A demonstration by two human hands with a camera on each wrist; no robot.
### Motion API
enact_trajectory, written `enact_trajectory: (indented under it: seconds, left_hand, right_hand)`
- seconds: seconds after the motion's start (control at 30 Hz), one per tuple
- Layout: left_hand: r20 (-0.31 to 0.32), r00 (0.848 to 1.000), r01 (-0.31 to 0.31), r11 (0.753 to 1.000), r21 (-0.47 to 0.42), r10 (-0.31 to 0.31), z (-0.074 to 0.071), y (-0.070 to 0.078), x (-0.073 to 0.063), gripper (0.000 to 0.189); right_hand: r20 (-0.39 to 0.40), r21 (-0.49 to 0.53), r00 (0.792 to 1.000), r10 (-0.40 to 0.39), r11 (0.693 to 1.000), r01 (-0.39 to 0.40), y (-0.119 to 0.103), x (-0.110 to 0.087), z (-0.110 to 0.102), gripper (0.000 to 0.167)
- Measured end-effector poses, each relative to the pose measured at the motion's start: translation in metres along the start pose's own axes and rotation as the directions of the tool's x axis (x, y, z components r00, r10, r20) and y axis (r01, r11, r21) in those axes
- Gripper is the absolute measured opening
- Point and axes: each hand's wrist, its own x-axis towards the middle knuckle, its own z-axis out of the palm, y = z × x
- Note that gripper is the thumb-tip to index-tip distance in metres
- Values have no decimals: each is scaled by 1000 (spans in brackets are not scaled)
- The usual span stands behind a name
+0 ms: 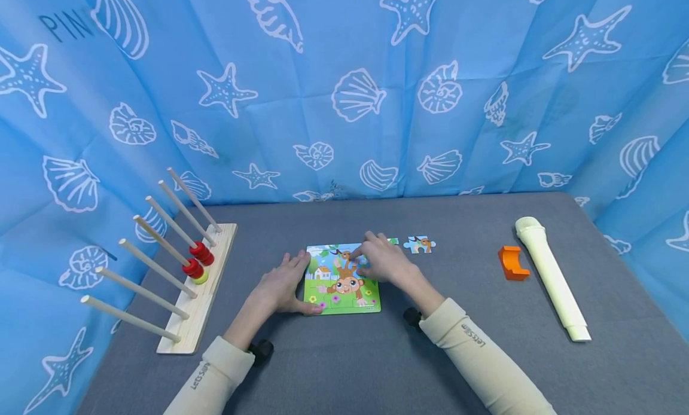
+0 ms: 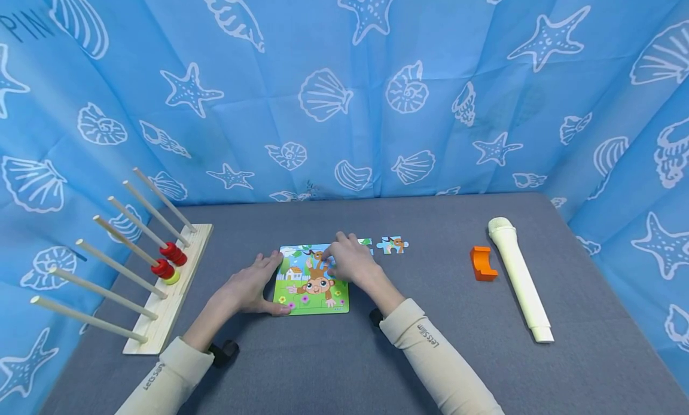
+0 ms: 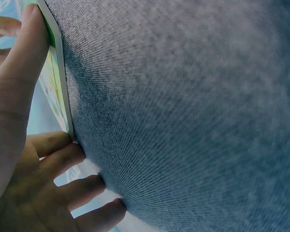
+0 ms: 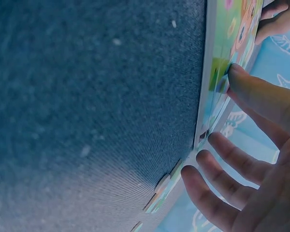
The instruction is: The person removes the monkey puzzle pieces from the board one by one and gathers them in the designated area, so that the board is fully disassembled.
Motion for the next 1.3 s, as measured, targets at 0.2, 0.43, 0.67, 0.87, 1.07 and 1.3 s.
enact_trajectory:
  seconds: [0.2,0.43,0.67,0.87,1.07,1.3]
  left_hand:
    - [2,1000,4,1000,2,-4,0,1,0,125]
    - [0,1000,5,1000,10,-5,0,1,1,125]
    - [-1,1000,3,1000,10,-3,1,0,1,124]
    - [-3,1000,0,1000,3,0,1,0,0,124]
    - [-5,1000,-3,1000,7,3,1,0,0,124]
    - [-8,1000,1,1000,13,0,1,0,0,124]
  right_hand:
    - [7,6,1000,8,1000,-8,-1,0,0,25]
    - [4,18,1000,12,1000,-12,-2,-1,1,25]
    - [6,26,1000,19,999,-20,-3,-2,1,24]
    - [9,22,999,35,999,-35,-3,-2,2,22]
    - [-1,24,1000,28,999,-28,-3,-1,3,50]
    - [-3,36,1000,30,999,-29,-2,0,3,64]
